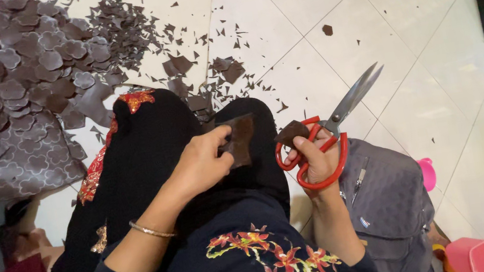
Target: The person sits on the floor and uses red-handled scissors to cut a brown patterned sheet into small flower-shaped pieces. The cut pieces are placed in a pile on the floor to the left, while trimmings accumulate nearby.
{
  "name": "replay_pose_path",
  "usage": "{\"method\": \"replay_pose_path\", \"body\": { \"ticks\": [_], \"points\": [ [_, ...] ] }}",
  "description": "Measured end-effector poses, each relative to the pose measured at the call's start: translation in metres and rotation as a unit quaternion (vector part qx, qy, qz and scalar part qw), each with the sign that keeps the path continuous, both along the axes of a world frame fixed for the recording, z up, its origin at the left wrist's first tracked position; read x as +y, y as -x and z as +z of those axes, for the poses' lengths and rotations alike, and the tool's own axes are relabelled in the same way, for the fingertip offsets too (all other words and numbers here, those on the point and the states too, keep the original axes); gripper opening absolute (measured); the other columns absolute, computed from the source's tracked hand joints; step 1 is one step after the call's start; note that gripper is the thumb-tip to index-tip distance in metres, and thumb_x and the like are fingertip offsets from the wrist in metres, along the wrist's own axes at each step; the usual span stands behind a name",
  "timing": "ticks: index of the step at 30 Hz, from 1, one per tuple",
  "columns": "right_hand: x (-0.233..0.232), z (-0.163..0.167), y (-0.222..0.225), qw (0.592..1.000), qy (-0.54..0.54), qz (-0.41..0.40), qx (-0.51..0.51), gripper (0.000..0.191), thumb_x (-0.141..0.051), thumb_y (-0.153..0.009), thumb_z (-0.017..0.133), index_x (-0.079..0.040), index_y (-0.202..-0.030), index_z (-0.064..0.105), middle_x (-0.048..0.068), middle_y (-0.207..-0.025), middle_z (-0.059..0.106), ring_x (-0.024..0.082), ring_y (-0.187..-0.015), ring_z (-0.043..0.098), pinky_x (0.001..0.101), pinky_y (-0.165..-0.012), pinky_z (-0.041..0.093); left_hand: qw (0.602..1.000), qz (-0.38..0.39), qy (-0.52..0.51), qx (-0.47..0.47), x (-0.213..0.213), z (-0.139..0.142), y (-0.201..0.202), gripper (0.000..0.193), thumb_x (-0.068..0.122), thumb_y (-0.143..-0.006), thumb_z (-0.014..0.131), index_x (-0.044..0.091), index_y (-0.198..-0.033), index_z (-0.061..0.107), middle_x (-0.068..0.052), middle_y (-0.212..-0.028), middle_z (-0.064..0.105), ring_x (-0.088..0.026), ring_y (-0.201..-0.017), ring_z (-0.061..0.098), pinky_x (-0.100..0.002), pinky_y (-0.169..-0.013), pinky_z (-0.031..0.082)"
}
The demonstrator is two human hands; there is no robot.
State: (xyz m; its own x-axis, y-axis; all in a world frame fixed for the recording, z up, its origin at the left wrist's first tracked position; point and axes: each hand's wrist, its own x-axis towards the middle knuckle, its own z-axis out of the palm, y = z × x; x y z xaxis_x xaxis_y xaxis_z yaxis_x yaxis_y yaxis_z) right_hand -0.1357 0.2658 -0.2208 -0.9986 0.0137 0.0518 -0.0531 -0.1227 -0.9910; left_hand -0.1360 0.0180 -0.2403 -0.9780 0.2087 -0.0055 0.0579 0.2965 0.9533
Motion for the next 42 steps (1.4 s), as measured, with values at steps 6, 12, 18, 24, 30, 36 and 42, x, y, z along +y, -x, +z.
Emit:
{"method": "replay_pose_path", "body": {
  "ticks": [6,12,18,24,30,36,42],
  "points": [
    [0.011,-0.007,0.0,1.0,0.0,0.007,-0.005,0.016,-0.007,-0.09,0.061,0.006,-0.1,0.06,0.015,-0.077,0.067,0.016,-0.059,0.063,0.0304,-0.056,0.056,0.995,-0.037,-0.077,-0.051,0.015,-0.011,-0.001,0.043,0.004,-0.08,0.061,-0.001,-0.123,0.061,-0.015,-0.088,0.076,-0.019,-0.059,0.075,-0.032,-0.058,0.059],
    [0.02,-0.036,0.009,0.994,-0.079,0.024,-0.078,0.015,-0.007,-0.088,0.063,0.003,-0.099,0.062,0.009,-0.078,0.067,0.013,-0.057,0.062,0.028,-0.052,0.053,0.987,0.03,-0.152,-0.04,0.014,-0.011,0.0,0.039,-0.001,-0.083,0.064,-0.004,-0.122,0.061,-0.012,-0.095,0.072,-0.016,-0.069,0.075,-0.029,-0.06,0.06],
    [0.011,-0.078,0.017,0.949,-0.221,-0.014,-0.223,0.02,-0.012,-0.085,0.071,-0.005,-0.101,0.06,0.006,-0.067,0.06,0.013,-0.046,0.057,0.0291,-0.041,0.046,0.964,0.027,-0.251,-0.081,0.012,-0.011,-0.001,0.057,-0.005,-0.083,0.061,-0.001,-0.139,0.05,-0.01,-0.105,0.067,-0.016,-0.073,0.074,-0.027,-0.063,0.061],
    [0.022,-0.092,0.017,0.934,-0.33,-0.014,-0.134,0.024,-0.02,-0.087,0.077,-0.003,-0.101,0.067,0.004,-0.07,0.064,0.01,-0.052,0.06,0.026,-0.047,0.049,0.945,0.026,-0.32,-0.059,0.018,-0.025,0.0,0.057,-0.006,-0.088,0.064,-0.003,-0.143,0.048,-0.007,-0.118,0.064,-0.01,-0.102,0.064,-0.024,-0.084,0.054],
    [0.021,-0.084,0.022,0.928,-0.347,-0.066,-0.123,0.024,-0.023,-0.089,0.077,-0.004,-0.1,0.067,0.008,-0.073,0.065,0.011,-0.055,0.06,0.0276,-0.05,0.05,0.949,0.038,-0.304,-0.072,0.021,-0.02,-0.003,0.055,-0.001,-0.087,0.065,-0.002,-0.14,0.051,-0.004,-0.116,0.063,-0.011,-0.089,0.061,-0.024,-0.077,0.053],
    [0.022,-0.061,0.012,0.991,-0.023,0.009,-0.131,0.029,-0.027,-0.093,0.067,-0.002,-0.106,0.062,0.005,-0.082,0.073,0.012,-0.055,0.06,0.0289,-0.051,0.054,0.996,0.035,-0.084,-0.008,0.012,0.007,-0.011,0.05,0.005,-0.079,0.067,0.006,-0.128,0.067,-0.005,-0.099,0.077,-0.01,-0.067,0.063,-0.026,-0.061,0.052],
    [0.026,-0.036,0.004,0.992,-0.041,0.085,-0.088,0.023,-0.012,-0.091,0.067,0.001,-0.108,0.059,0.006,-0.077,0.064,0.015,-0.058,0.063,0.0306,-0.054,0.055,0.995,-0.047,-0.022,0.085,0.011,0.024,-0.02,0.05,0.004,-0.077,0.067,0.011,-0.127,0.068,-0.008,-0.096,0.077,-0.01,-0.065,0.069,-0.026,-0.062,0.056]
  ]
}}
